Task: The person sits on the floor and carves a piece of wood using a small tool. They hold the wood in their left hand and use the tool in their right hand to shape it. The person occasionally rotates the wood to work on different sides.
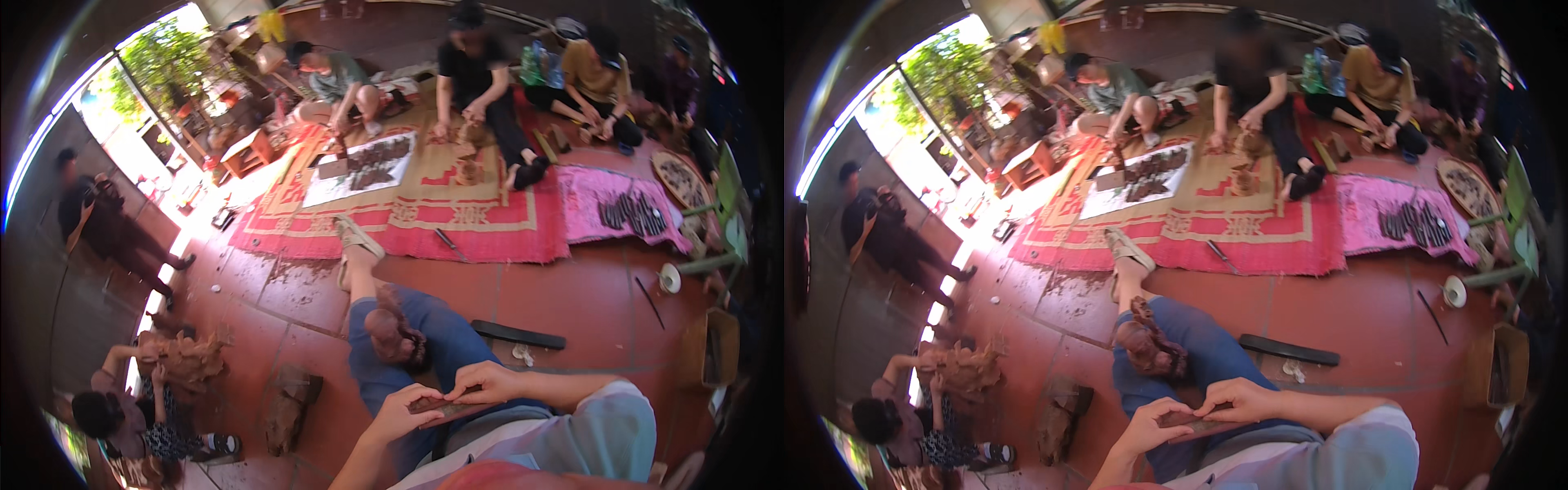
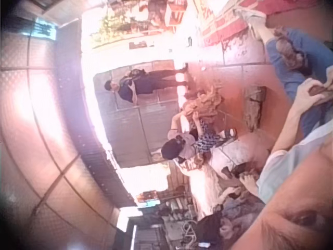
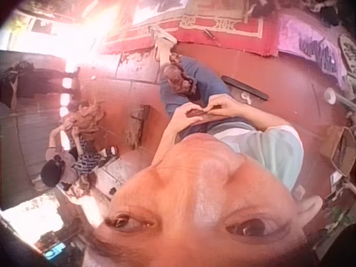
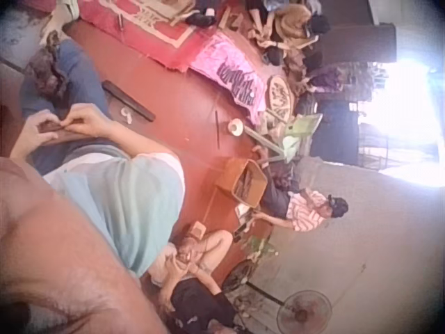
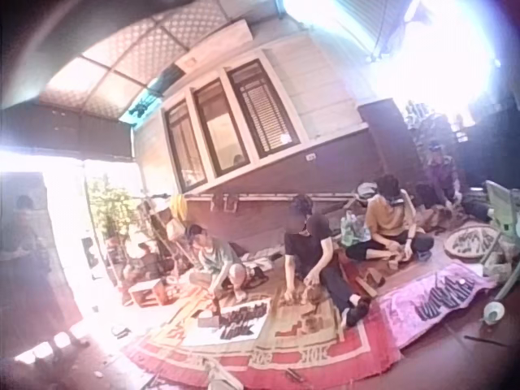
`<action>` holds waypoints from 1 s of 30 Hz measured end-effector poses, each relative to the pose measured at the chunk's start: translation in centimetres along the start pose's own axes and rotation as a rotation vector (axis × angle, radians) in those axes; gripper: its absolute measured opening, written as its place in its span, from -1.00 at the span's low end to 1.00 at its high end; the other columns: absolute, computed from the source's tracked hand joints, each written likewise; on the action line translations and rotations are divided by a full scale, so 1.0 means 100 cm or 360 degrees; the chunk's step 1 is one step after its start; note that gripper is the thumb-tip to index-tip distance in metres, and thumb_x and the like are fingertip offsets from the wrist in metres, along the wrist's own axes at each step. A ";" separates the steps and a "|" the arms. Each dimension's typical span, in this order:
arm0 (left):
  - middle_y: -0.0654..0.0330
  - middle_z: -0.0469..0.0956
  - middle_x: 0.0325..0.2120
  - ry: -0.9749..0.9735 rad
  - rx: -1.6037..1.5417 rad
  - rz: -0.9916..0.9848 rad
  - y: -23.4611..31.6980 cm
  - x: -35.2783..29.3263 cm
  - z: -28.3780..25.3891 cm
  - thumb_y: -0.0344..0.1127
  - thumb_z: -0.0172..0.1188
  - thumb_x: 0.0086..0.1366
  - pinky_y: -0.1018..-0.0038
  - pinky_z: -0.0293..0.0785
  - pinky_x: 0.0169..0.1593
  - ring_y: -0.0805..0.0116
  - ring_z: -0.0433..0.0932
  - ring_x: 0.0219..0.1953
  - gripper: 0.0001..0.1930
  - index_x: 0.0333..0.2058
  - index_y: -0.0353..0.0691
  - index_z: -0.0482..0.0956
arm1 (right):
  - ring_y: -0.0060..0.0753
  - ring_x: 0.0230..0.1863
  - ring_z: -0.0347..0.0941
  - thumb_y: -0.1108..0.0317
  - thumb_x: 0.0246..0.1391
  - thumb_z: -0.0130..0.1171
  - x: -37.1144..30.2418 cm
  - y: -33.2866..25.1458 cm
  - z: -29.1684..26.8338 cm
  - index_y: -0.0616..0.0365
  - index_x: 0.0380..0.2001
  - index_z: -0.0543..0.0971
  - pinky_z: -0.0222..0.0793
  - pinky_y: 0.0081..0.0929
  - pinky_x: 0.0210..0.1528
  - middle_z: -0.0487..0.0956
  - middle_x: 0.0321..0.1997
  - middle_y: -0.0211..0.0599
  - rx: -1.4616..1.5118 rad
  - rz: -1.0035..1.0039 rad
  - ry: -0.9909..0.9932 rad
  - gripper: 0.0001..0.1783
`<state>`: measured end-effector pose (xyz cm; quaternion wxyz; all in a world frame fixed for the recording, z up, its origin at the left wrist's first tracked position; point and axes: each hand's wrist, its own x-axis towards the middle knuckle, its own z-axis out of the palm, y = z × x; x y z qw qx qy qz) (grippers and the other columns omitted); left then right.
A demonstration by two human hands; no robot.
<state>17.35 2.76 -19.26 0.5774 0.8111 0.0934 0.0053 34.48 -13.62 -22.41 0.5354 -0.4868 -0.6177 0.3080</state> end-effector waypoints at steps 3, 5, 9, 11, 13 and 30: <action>0.26 0.51 -0.28 0.0204 -0.0916 0.0002 -0.014 -0.006 0.013 -0.48 0.29 0.06 0.68 0.37 -0.17 0.55 0.48 -0.24 -0.81 -0.30 -0.30 0.55 | -0.45 -0.40 0.41 0.45 -0.04 0.22 0.006 0.003 0.002 0.12 -0.25 0.61 0.29 -0.57 -0.35 0.47 -0.46 -0.32 0.0146 0.0059 0.0035 -0.78; 0.27 0.50 -0.28 0.0402 -0.0987 -0.0173 -0.026 -0.008 0.018 -0.50 0.20 0.15 0.71 0.37 -0.25 0.57 0.47 -0.26 -0.84 -0.26 -0.31 0.52 | -0.45 -0.40 0.43 0.44 -0.04 0.22 0.011 0.007 0.000 0.10 -0.24 0.61 0.30 -0.57 -0.35 0.48 -0.45 -0.33 0.0112 0.0052 0.0043 -0.78; 0.27 0.51 -0.30 0.0405 -0.0956 -0.0510 -0.042 -0.007 0.023 -0.44 0.16 0.20 0.67 0.38 -0.33 0.58 0.46 -0.30 -0.82 -0.20 -0.27 0.49 | -0.40 -0.40 0.44 0.41 -0.02 0.21 0.009 0.015 -0.002 0.06 -0.24 0.62 0.33 -0.56 -0.36 0.49 -0.45 -0.33 -0.0056 0.0113 -0.0040 -0.79; 0.28 0.51 -0.31 0.0261 -0.1219 -0.0673 -0.041 -0.005 0.022 -0.42 0.17 0.20 0.64 0.39 -0.32 0.58 0.46 -0.31 -0.82 -0.20 -0.26 0.49 | -0.38 -0.39 0.45 0.40 -0.01 0.20 0.007 0.018 -0.001 0.06 -0.23 0.61 0.34 -0.56 -0.35 0.48 -0.45 -0.33 -0.0070 0.0072 -0.0036 -0.79; 0.27 0.51 -0.31 0.0190 -0.1302 -0.0728 -0.039 -0.001 0.021 -0.43 0.17 0.19 0.62 0.39 -0.31 0.55 0.47 -0.32 -0.81 -0.20 -0.26 0.50 | -0.38 -0.38 0.45 0.40 -0.02 0.22 0.006 0.020 -0.004 0.07 -0.23 0.61 0.35 -0.54 -0.33 0.50 -0.43 -0.32 -0.0064 0.0036 -0.0070 -0.78; 0.11 0.55 -0.29 0.0211 -0.1302 -0.0942 -0.069 0.021 0.041 -0.54 0.17 0.15 0.55 0.49 -0.29 0.40 0.54 -0.31 -0.79 -0.21 -0.39 0.49 | -0.26 -0.35 0.48 0.27 -0.01 0.18 -0.014 0.046 -0.016 0.10 -0.25 0.54 0.37 -0.41 -0.32 0.54 -0.34 -0.28 -0.0114 0.0377 -0.0049 -0.76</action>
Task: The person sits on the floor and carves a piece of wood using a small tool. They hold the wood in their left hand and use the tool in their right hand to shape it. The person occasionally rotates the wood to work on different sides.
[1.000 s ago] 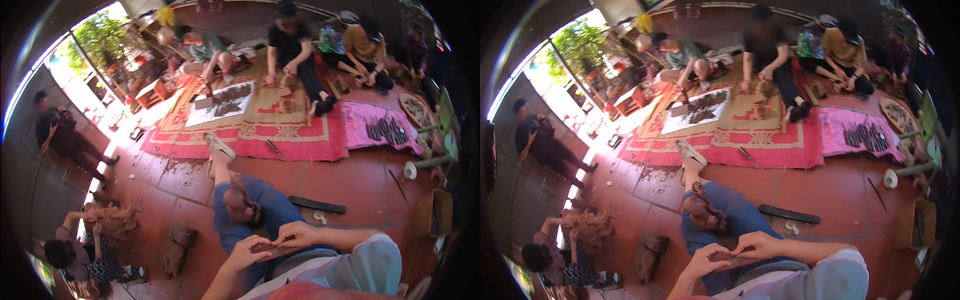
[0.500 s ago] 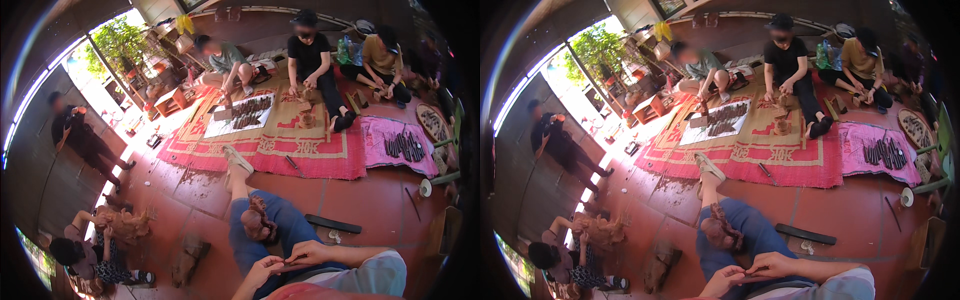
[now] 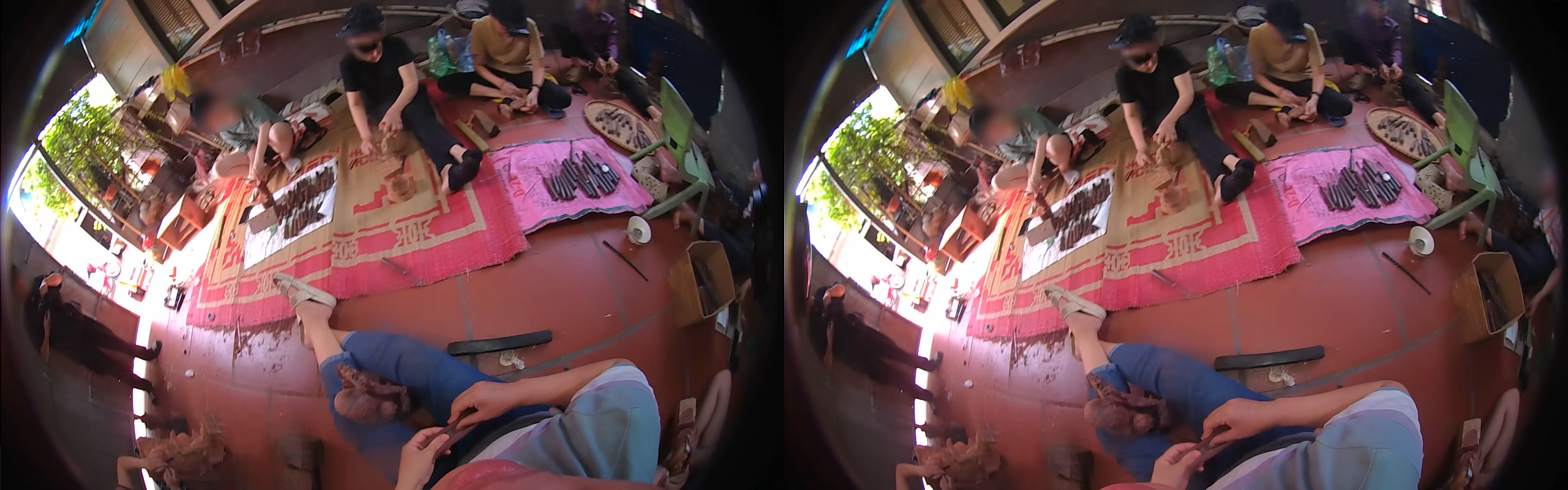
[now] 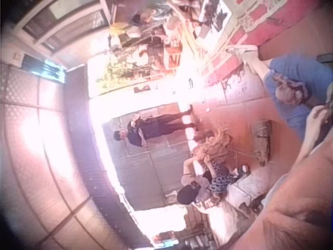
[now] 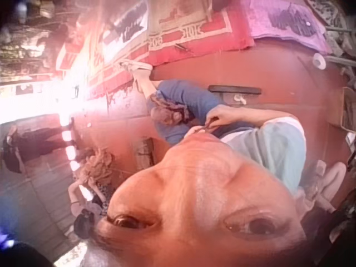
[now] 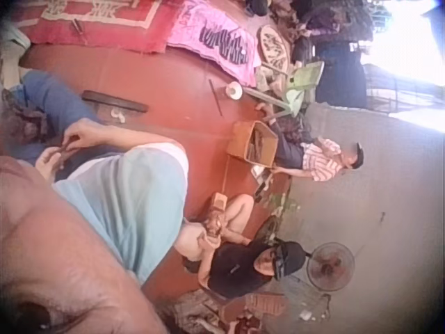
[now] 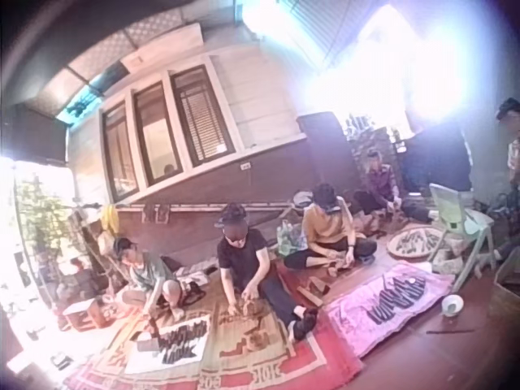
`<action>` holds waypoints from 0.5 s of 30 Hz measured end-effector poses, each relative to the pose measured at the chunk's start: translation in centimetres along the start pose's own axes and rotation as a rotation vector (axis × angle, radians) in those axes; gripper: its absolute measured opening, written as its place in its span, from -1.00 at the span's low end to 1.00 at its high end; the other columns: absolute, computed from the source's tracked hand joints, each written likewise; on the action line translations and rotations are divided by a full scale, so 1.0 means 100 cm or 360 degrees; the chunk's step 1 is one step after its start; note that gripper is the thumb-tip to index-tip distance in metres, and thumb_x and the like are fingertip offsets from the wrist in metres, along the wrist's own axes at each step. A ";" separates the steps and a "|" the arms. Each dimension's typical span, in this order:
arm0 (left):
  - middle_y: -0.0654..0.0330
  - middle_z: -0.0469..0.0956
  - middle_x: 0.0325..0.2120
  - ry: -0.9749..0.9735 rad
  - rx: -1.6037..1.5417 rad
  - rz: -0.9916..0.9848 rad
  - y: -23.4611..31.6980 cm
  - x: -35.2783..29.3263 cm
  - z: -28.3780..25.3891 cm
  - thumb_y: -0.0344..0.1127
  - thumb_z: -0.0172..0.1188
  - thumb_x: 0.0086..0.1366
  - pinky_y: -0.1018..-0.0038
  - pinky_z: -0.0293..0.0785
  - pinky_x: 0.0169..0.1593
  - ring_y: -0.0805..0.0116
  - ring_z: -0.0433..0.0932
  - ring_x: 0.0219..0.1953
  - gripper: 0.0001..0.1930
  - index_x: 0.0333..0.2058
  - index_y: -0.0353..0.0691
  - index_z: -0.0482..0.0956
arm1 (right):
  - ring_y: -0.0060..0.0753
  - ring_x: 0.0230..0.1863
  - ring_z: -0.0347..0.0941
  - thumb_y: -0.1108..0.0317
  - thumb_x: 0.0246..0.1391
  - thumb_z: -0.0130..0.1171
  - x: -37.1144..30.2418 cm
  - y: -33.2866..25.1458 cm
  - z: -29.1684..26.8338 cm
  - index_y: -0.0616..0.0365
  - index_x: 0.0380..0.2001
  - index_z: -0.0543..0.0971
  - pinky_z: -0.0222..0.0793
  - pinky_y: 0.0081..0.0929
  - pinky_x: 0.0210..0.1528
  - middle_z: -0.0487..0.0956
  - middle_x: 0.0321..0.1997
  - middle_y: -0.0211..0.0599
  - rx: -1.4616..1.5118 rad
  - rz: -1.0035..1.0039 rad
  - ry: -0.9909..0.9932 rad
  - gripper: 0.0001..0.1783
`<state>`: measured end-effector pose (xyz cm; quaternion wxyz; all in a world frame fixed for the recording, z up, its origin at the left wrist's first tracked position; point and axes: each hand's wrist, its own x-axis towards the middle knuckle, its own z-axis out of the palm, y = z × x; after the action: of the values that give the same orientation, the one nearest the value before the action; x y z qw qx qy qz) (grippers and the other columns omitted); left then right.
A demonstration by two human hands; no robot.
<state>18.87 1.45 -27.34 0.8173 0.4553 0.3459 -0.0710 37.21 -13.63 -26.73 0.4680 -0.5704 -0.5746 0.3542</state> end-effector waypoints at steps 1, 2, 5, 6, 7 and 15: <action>0.16 0.54 -0.34 -0.0112 0.0006 -0.0127 0.007 0.006 -0.002 -0.50 0.18 0.15 0.55 0.48 -0.29 0.43 0.53 -0.33 -0.79 -0.21 -0.33 0.50 | -0.26 -0.35 0.48 0.27 -0.01 0.19 -0.001 -0.001 0.000 0.10 -0.25 0.54 0.37 -0.40 -0.31 0.54 -0.34 -0.29 0.0025 0.0034 -0.0033 -0.75; 0.21 0.53 -0.39 -0.0218 0.0010 -0.0255 0.017 0.011 -0.006 -0.46 0.20 0.15 0.55 0.47 -0.30 0.45 0.51 -0.35 -0.79 -0.20 -0.27 0.51 | -0.28 -0.33 0.48 0.22 0.03 0.16 -0.002 0.001 -0.003 0.07 -0.16 0.50 0.36 -0.41 -0.29 0.55 -0.33 -0.28 0.0039 -0.0017 -0.0075 -0.69; 0.15 0.54 -0.34 -0.0206 -0.0030 -0.0107 0.013 0.012 -0.008 -0.51 0.18 0.14 0.54 0.48 -0.28 0.42 0.53 -0.33 -0.79 -0.21 -0.34 0.50 | -0.31 -0.32 0.49 0.17 0.10 0.09 0.000 -0.022 -0.011 0.03 -0.07 0.45 0.36 -0.43 -0.28 0.55 -0.35 -0.27 0.0204 0.0211 -0.0152 -0.66; 0.09 0.55 -0.30 -0.0152 -0.0043 0.0034 0.008 0.011 -0.008 -0.55 0.17 0.14 0.54 0.48 -0.26 0.39 0.54 -0.31 -0.79 -0.22 -0.40 0.49 | -0.33 -0.32 0.49 0.16 0.12 0.07 -0.002 -0.021 -0.010 0.02 -0.05 0.44 0.36 -0.44 -0.28 0.55 -0.36 -0.27 0.0193 0.0208 -0.0095 -0.66; 0.09 0.55 -0.30 -0.0163 -0.0027 0.0068 0.010 0.008 -0.007 -0.55 0.17 0.13 0.54 0.48 -0.25 0.38 0.54 -0.31 -0.79 -0.22 -0.41 0.49 | -0.34 -0.32 0.49 0.15 0.14 0.04 -0.002 -0.017 -0.007 0.00 -0.03 0.43 0.36 -0.45 -0.28 0.56 -0.37 -0.26 0.0190 0.0204 -0.0052 -0.65; 0.15 0.52 -0.29 -0.0059 -0.0444 0.0151 0.032 -0.014 0.017 -0.46 0.14 0.19 0.49 0.50 -0.22 0.39 0.53 -0.30 -0.75 -0.13 -0.24 0.45 | -0.34 -0.30 0.48 0.48 0.00 0.13 0.003 -0.018 0.011 0.10 -0.18 0.55 0.38 -0.48 -0.22 0.54 -0.31 -0.30 0.0038 -0.0067 0.0320 -0.75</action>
<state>20.05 1.63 -23.69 0.8813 0.3518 0.3154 0.0081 35.58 -13.34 -25.35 0.5374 -0.5852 -0.5324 0.2921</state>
